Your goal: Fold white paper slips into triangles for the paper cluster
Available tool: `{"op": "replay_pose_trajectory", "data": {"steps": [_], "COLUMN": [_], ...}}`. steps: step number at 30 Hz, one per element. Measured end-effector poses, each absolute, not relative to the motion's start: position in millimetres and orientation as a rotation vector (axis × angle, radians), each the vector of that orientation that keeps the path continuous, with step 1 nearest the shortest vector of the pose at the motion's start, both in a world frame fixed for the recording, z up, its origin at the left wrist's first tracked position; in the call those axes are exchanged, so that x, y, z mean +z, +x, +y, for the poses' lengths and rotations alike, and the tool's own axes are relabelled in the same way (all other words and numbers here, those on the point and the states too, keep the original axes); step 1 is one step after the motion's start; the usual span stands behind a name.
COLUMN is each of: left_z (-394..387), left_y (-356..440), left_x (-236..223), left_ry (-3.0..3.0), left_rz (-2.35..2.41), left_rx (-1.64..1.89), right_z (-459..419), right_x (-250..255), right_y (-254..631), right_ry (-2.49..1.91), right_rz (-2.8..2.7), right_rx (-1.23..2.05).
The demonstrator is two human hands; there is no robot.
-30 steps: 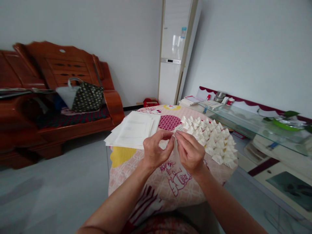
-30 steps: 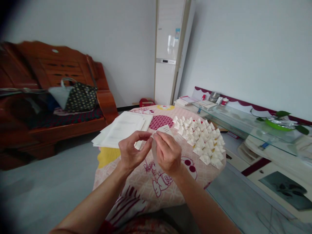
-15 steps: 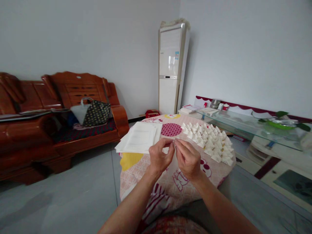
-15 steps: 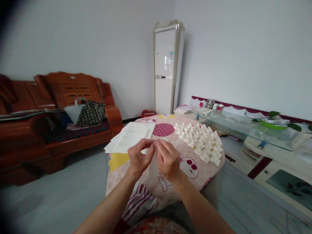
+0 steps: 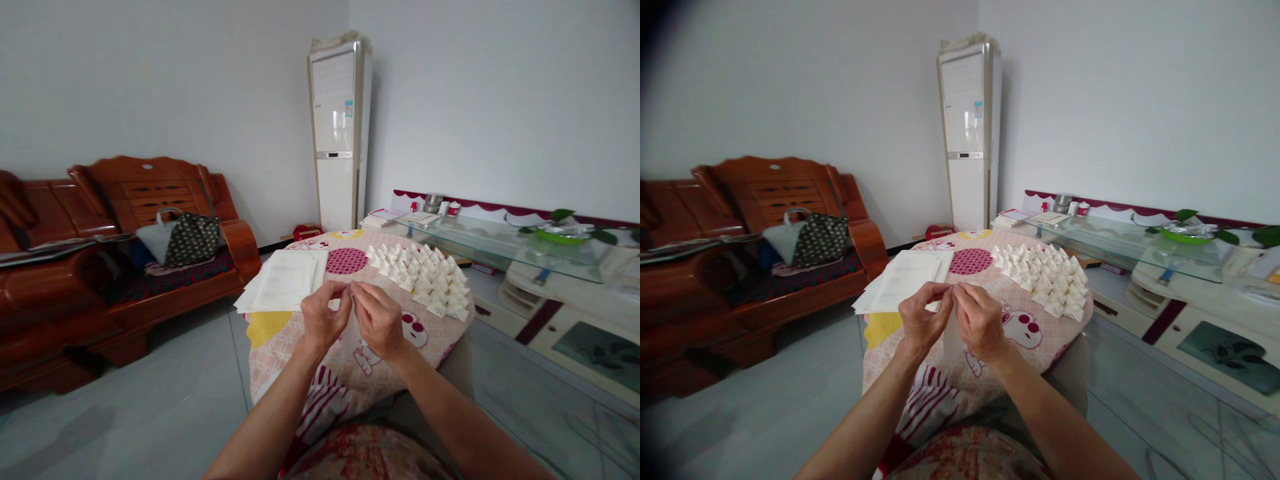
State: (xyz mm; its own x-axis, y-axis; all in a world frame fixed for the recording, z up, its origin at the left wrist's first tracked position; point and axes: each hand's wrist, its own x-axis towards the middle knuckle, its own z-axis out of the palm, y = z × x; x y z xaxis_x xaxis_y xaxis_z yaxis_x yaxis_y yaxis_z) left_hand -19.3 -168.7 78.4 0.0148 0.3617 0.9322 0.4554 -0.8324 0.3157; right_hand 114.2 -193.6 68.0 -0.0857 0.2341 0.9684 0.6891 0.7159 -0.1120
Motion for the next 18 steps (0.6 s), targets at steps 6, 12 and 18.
{"op": "replay_pose_trajectory", "data": {"steps": [6,12,18], "left_z": [-165.3,-163.1,-161.0], "left_y": [-20.4,-19.8,-14.0], "left_x": [75.2,74.1,74.0], "left_ry": [-2.248,-2.335,-2.439], "left_rz": [-0.903,-0.957,-1.017], "left_rx": [-1.937,-1.943,-1.963], "right_z": [-191.5,-189.4,-191.1], "right_x": [63.1,58.9,59.5], "right_y": [117.2,122.2,127.9], "right_ry": [-0.781,-0.809,-0.827], "right_rz": [-1.679,-1.700,-1.682], "right_rx": [-0.381,-0.369,-0.333]}}
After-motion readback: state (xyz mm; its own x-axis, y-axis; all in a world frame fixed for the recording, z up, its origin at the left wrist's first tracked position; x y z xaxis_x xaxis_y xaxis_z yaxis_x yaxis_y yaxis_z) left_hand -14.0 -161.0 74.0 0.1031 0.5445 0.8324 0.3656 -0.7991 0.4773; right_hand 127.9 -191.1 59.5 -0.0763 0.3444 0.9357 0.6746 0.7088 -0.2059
